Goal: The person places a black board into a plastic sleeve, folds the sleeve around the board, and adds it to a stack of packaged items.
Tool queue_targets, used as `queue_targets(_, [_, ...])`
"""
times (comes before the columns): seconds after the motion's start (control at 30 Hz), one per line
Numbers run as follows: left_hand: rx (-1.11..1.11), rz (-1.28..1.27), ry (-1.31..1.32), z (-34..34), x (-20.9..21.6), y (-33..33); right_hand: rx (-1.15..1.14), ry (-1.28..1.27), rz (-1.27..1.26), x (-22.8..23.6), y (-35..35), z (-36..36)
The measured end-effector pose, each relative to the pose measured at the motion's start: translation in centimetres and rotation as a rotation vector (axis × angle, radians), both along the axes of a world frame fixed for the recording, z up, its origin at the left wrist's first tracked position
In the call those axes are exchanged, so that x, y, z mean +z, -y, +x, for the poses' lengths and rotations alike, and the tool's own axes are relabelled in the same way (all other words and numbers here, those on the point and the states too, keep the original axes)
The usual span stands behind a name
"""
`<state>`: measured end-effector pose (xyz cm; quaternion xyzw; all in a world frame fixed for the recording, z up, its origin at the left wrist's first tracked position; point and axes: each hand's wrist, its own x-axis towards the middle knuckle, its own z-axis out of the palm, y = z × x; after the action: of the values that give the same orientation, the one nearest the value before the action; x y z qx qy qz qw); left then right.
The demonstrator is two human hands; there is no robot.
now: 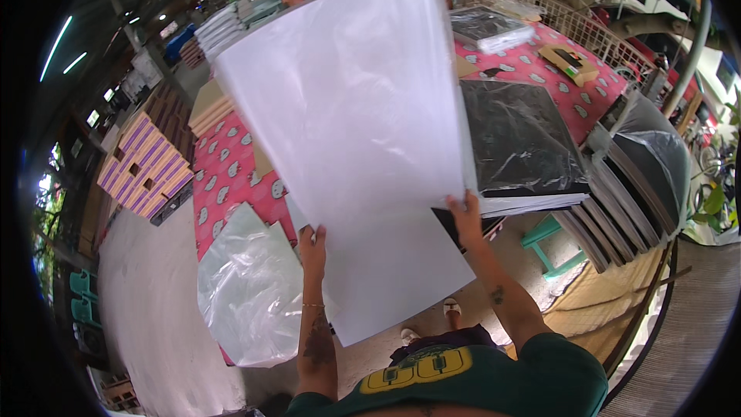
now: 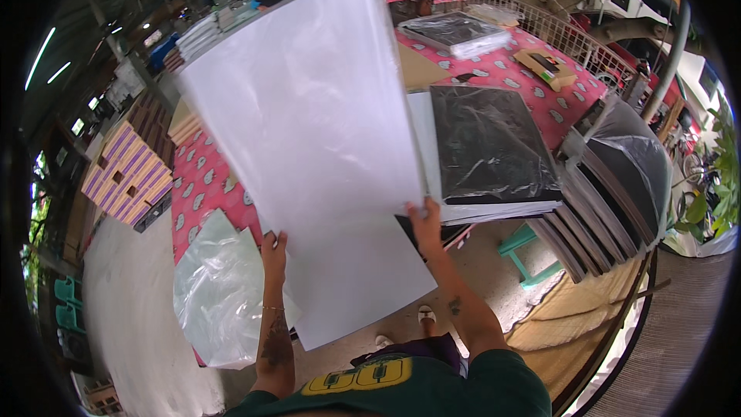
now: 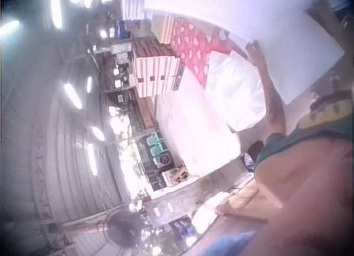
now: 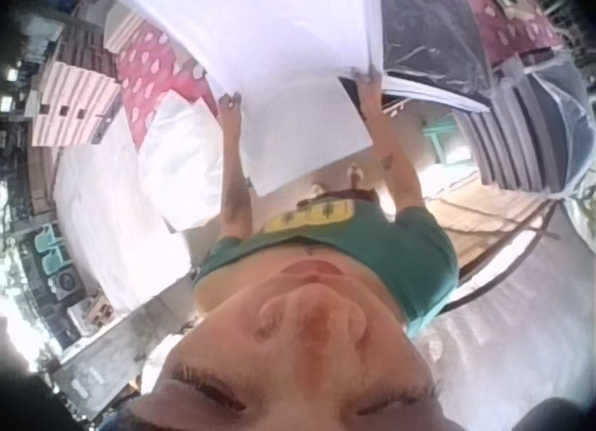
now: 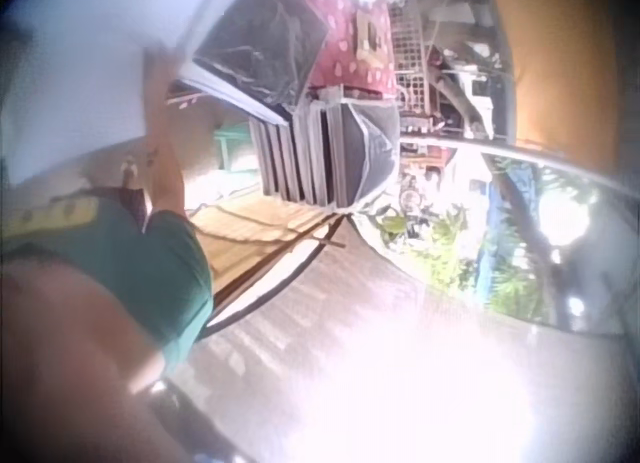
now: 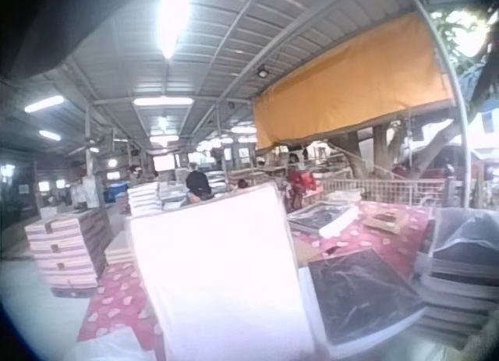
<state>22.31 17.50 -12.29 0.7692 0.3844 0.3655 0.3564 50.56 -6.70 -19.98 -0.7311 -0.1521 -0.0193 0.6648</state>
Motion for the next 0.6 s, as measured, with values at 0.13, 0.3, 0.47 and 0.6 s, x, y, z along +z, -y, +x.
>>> queue_targets(0.13, [-0.318,-0.546,0.473,9.2,3.8,5.3,0.061,-0.486,0.733,9.2,8.0,5.8])
queue_targets(0.3, [-0.557,-0.465,0.363,23.7,1.7,12.6,-0.381,-0.440,1.106,8.6,16.4,18.2])
queue_targets(0.47, [-0.476,-0.962,0.379,25.4,-0.4,18.1,-0.771,-0.324,0.962,5.3,19.3,23.2])
queue_targets(0.6, [-0.376,-1.013,0.332,20.6,-1.7,18.1,-0.821,-0.329,0.815,2.2,17.6,23.5])
